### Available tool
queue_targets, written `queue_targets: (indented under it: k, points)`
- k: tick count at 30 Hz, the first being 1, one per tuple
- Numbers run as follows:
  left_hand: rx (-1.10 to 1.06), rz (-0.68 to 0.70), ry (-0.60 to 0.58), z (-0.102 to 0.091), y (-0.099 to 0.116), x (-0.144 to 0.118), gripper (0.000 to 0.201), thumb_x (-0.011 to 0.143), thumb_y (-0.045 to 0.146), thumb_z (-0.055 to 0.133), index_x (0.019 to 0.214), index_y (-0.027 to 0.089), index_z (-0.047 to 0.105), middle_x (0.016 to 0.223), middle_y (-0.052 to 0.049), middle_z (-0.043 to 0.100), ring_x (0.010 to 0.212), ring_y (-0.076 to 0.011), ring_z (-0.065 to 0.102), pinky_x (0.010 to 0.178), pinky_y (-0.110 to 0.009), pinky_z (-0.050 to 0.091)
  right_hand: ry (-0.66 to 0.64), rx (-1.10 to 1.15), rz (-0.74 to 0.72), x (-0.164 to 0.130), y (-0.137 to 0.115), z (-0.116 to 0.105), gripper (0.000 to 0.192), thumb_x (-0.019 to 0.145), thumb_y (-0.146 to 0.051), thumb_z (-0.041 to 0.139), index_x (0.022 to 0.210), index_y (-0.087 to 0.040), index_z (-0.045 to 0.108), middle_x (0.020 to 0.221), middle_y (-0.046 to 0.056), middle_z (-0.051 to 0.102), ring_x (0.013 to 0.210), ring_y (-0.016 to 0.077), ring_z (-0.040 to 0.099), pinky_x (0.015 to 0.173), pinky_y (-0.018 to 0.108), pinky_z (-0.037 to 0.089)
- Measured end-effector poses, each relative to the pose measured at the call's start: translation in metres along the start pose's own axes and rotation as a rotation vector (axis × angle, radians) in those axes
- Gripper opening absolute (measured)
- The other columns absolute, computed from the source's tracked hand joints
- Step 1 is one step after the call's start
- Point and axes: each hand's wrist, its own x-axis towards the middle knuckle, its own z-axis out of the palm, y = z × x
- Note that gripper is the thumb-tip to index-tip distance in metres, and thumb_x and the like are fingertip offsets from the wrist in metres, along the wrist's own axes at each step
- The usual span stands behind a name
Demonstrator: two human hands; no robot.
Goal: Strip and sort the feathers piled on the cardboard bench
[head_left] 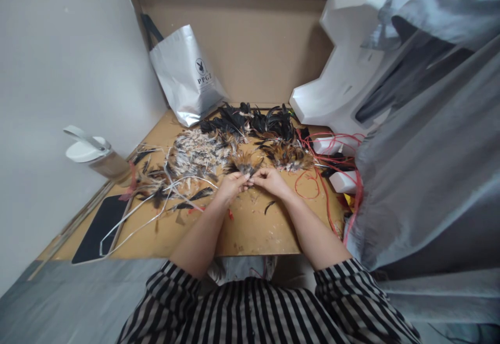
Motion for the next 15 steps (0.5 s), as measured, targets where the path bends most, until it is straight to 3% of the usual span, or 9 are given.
queue_targets:
  k: [7,15]
  points:
    - [-0.026,-0.036,-0.049,0.001,0.002,-0.003,0.026,0.065,0.029,0.069,0.082,0.01,0.063,0.083,-0.01,0.068,0.062,-0.0095,0.062,0.048,-0.015,0.04,0.097,0.157,0.048,0.002,-0.007,-0.002,0.027,0.06,-0.039,0.067,0.064,-0.015,0.058,0.06,-0.002,0.057,0.053,0.0082,0.045,0.054,0.021,0.035]
    - [-0.002,-0.052,-0.085,0.002,0.0,-0.003,0.025,0.063,0.028,0.07,0.078,0.01,0.064,0.074,-0.008,0.068,0.06,-0.0089,0.061,0.05,-0.016,0.041,0.12,0.29,0.037,0.006,0.003,0.006,0.023,0.059,-0.036,0.068,0.06,-0.016,0.057,0.059,-0.004,0.054,0.054,0.0073,0.043,0.055,0.02,0.034]
